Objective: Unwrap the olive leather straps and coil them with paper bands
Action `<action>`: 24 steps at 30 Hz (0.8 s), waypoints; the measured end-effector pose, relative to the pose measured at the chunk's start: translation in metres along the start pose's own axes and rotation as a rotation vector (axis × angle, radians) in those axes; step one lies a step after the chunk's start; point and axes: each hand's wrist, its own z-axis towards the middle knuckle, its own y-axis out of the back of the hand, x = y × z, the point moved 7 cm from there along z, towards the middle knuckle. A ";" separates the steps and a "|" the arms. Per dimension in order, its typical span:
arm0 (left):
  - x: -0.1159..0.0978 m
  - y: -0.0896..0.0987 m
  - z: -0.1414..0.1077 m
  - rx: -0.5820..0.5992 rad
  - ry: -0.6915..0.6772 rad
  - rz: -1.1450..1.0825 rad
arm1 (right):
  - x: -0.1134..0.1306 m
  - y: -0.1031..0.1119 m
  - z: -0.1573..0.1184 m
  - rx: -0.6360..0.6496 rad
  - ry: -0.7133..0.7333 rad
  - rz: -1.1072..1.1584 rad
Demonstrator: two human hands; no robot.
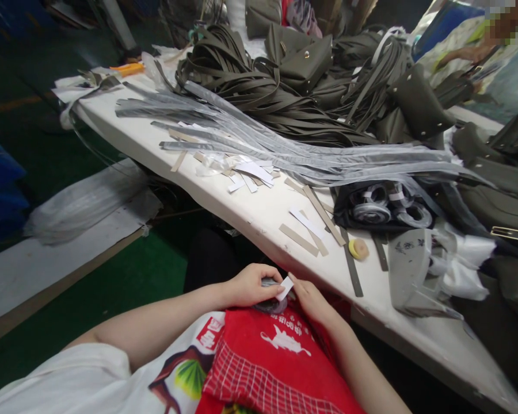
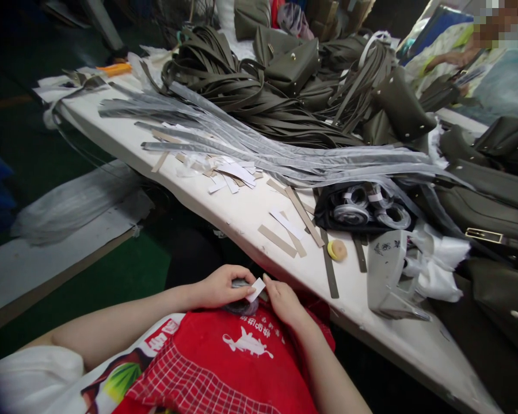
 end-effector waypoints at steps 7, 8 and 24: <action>-0.007 0.013 -0.011 -0.216 -0.101 0.056 | -0.002 -0.024 0.015 -0.007 -0.013 0.394; -0.004 0.016 -0.012 -0.264 -0.066 0.073 | 0.003 -0.020 0.015 -0.031 0.019 0.357; 0.013 0.012 -0.009 -0.319 0.157 0.098 | 0.045 -0.003 0.001 0.143 0.127 0.064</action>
